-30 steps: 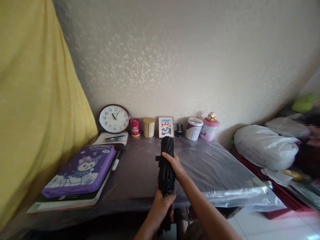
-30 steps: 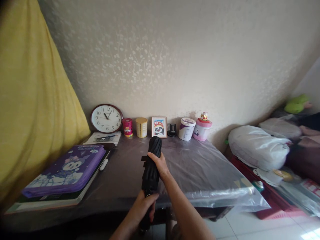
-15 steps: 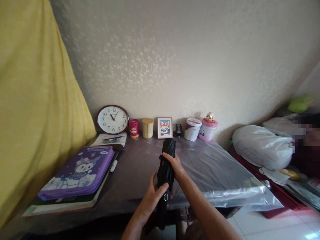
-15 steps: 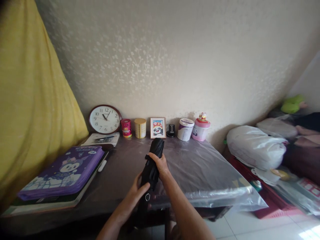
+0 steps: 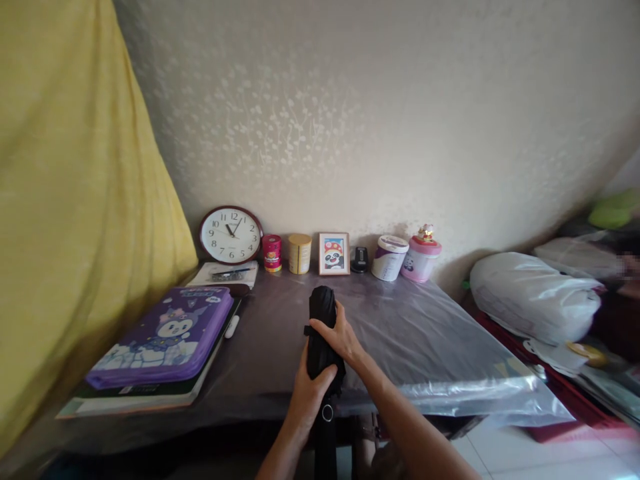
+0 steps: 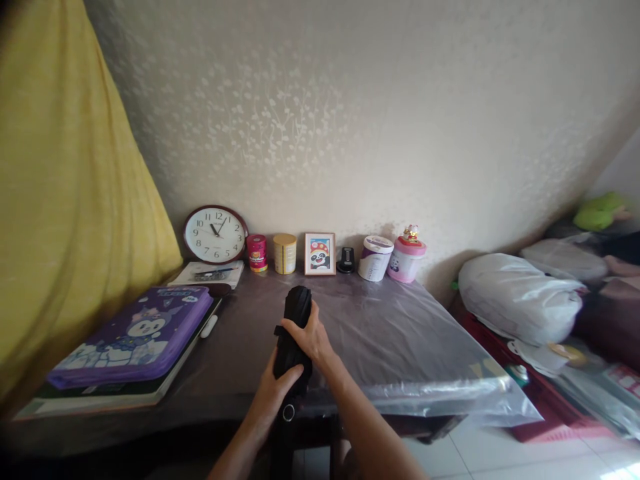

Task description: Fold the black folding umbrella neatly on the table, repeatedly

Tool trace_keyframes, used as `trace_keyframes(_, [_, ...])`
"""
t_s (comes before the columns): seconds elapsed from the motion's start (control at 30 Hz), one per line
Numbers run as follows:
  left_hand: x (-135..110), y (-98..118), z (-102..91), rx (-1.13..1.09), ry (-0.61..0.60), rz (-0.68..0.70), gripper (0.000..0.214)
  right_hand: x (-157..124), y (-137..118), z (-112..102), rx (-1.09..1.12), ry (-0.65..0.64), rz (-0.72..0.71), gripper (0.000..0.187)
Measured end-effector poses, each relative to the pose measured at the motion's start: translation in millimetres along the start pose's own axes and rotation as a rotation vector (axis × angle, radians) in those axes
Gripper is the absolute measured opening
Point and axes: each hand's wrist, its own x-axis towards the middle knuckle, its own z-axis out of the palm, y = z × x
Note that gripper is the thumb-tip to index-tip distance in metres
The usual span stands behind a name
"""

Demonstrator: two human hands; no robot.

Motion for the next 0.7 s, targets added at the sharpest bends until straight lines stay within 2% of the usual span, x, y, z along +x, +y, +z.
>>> trace_keyframes(0.1, [2.1, 0.0, -0.8, 0.015, 0.013, 0.019, 0.073, -1.3, -4.6, -6.8, -0.278, 0.027, -0.222, 0.076])
trace_keyframes(0.2, [2.7, 1.2, 0.2, 0.026, 0.008, 0.045, 0.071, -3.5, -12.5, -12.9, -0.471, 0.042, -0.479, 0.052])
trace_keyframes(0.3, [2.9, 2.1, 0.5, 0.043, 0.01, 0.041, 0.07, -5.6, -18.6, -16.2, -0.552, -0.045, -0.658, 0.028])
trace_keyframes(0.43, [3.5, 1.5, -1.8, 0.056, 0.02, 0.058, 0.067, -7.1, -19.7, -15.9, -0.533, -0.189, -0.687, 0.026])
trace_keyframes(0.7, [9.8, -4.6, -8.4, 0.075, 0.075, 0.038, 0.066, -4.1, -18.6, -18.5, -0.296, -0.346, -0.631, 0.01])
